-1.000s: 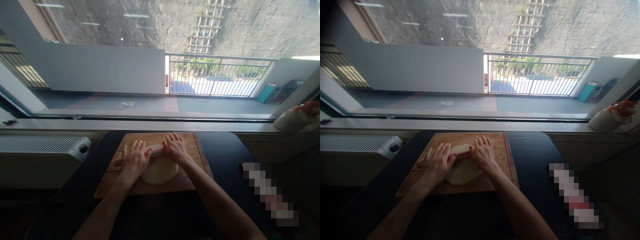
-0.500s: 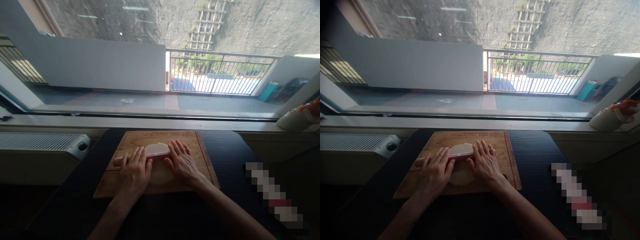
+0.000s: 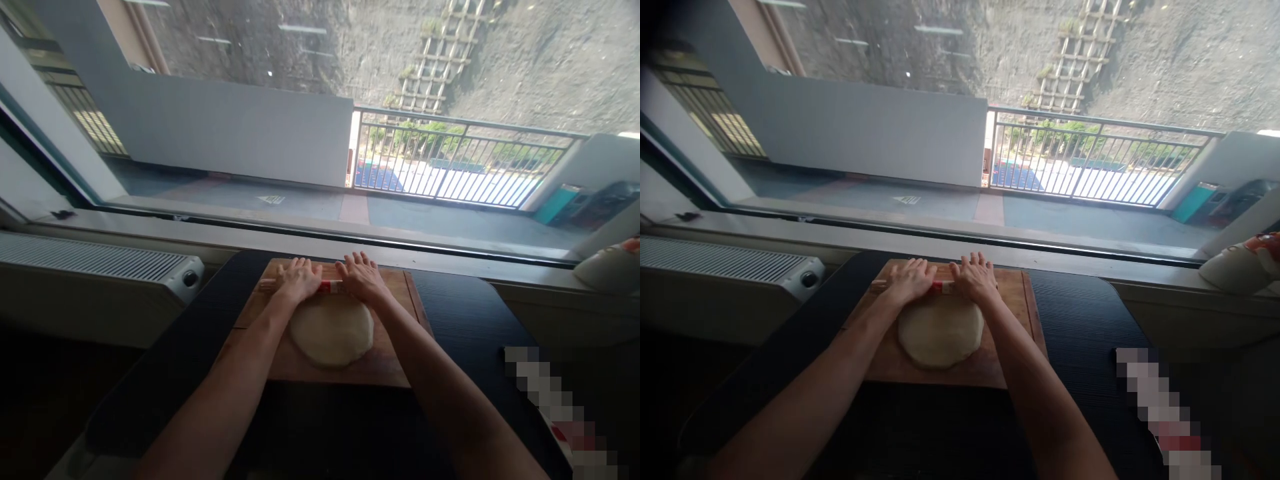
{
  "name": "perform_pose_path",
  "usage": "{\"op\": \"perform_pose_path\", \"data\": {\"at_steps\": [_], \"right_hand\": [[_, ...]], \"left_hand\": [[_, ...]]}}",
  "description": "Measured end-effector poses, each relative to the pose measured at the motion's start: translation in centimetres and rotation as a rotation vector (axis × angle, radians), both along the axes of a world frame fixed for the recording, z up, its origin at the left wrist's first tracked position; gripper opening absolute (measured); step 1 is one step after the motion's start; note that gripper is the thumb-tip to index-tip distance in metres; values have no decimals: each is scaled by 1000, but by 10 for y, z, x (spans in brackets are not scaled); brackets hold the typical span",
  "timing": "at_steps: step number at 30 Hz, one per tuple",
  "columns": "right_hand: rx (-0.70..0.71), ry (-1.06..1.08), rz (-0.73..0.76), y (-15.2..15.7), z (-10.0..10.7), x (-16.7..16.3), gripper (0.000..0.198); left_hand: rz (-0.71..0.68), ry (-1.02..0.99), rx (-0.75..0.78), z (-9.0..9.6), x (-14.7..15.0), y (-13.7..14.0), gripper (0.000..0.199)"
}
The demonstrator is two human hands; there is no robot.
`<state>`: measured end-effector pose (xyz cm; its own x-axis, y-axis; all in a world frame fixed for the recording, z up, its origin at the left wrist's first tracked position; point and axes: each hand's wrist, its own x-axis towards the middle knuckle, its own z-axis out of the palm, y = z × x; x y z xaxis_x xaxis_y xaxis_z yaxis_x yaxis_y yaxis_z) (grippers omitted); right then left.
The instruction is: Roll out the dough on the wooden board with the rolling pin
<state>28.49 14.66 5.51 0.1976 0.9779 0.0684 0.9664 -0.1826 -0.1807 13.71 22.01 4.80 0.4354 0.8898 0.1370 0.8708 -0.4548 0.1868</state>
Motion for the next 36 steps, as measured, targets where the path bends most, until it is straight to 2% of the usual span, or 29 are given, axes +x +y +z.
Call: {"op": "perform_pose_path", "data": {"at_steps": [2,5,7,9,11,14,17,19,21,25,28,31,36], "right_hand": [[61,-25,31,-24,-9,-9,56],[139,-58,134,-58,-21,-16,51],[145,-61,174,-64,-24,-17,48],[120,-48,170,-49,-22,-19,48],[76,-26,143,-17,-18,-27,50],[-8,-3,124,40,-9,-51,55],[-43,-4,147,72,-2,-76,57],[-30,-9,184,71,-2,-84,56],[-3,-14,235,54,-5,-80,54],[41,-71,337,3,-11,-50,49],[66,-113,371,-13,-13,-35,44],[68,-77,380,6,-13,-47,43],[38,4,383,65,-9,-98,49]], "left_hand": [[-42,-27,47,-5,-20,-28,48],[-130,-83,199,-12,-54,-80,45],[-162,-82,235,-16,-72,-110,43],[-159,-61,251,-16,-83,-128,43],[-126,-34,251,-14,-88,-131,42],[-52,1,236,-10,-93,-117,38],[-11,25,232,-9,-101,-107,39],[-18,39,236,-12,-107,-113,40],[-32,46,235,-16,-110,-126,43],[-114,-13,178,-23,-105,-156,52],[-143,-81,131,-23,-100,-164,57],[-99,-150,55,-23,-104,-158,55],[8,-210,43,-26,-126,-140,45]]}}
